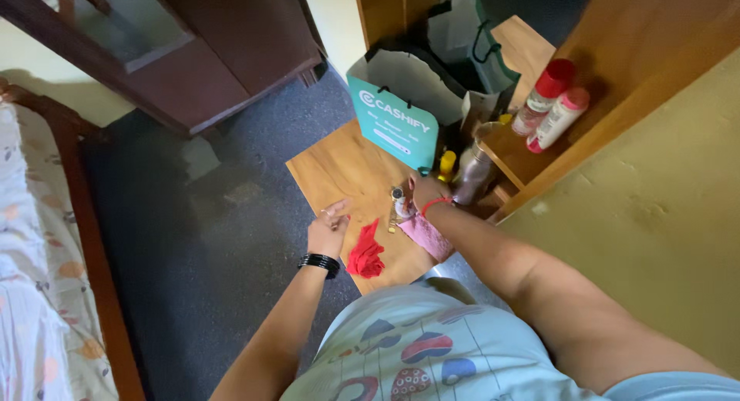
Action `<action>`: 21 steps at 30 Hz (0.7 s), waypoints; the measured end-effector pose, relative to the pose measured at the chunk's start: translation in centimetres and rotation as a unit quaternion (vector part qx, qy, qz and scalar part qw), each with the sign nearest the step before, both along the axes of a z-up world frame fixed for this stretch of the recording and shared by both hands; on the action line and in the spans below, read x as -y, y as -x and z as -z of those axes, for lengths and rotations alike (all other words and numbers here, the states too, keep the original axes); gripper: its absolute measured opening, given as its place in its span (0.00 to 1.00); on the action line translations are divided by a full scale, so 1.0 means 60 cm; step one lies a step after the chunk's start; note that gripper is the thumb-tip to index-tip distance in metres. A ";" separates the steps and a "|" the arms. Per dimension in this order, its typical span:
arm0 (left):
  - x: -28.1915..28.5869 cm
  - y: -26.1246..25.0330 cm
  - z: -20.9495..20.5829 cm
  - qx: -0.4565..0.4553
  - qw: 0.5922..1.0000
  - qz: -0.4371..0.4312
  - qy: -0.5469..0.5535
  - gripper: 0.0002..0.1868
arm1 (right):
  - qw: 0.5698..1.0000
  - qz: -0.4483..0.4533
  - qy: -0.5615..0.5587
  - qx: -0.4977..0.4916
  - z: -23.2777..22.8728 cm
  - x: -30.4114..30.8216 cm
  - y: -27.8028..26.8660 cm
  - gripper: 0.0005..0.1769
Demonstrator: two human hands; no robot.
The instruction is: The person sweeps the floor with a traditional broom, moving debris toward a corner. They then wipe a small wooden table with a cloth, rearranging items like bottles and a bag to clean the surface. Finally, they resume sweeping the floor.
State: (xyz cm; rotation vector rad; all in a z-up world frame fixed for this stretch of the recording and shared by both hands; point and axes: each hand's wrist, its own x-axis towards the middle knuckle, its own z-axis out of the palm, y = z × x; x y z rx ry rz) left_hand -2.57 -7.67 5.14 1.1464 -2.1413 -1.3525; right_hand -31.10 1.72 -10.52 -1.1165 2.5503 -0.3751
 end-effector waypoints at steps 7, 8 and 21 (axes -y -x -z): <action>-0.012 0.055 0.042 -0.086 0.991 0.064 -0.078 0.21 | 0.996 -0.002 0.077 0.052 -0.248 -0.027 -0.069 0.17; -0.013 0.069 0.033 -0.095 0.988 0.081 -0.095 0.21 | 0.992 -0.024 0.118 0.023 -0.294 -0.035 -0.091 0.22; 0.015 0.203 -0.319 -0.244 0.871 0.338 -0.261 0.25 | 0.906 -0.263 0.168 -0.284 -0.815 -0.184 -0.131 0.28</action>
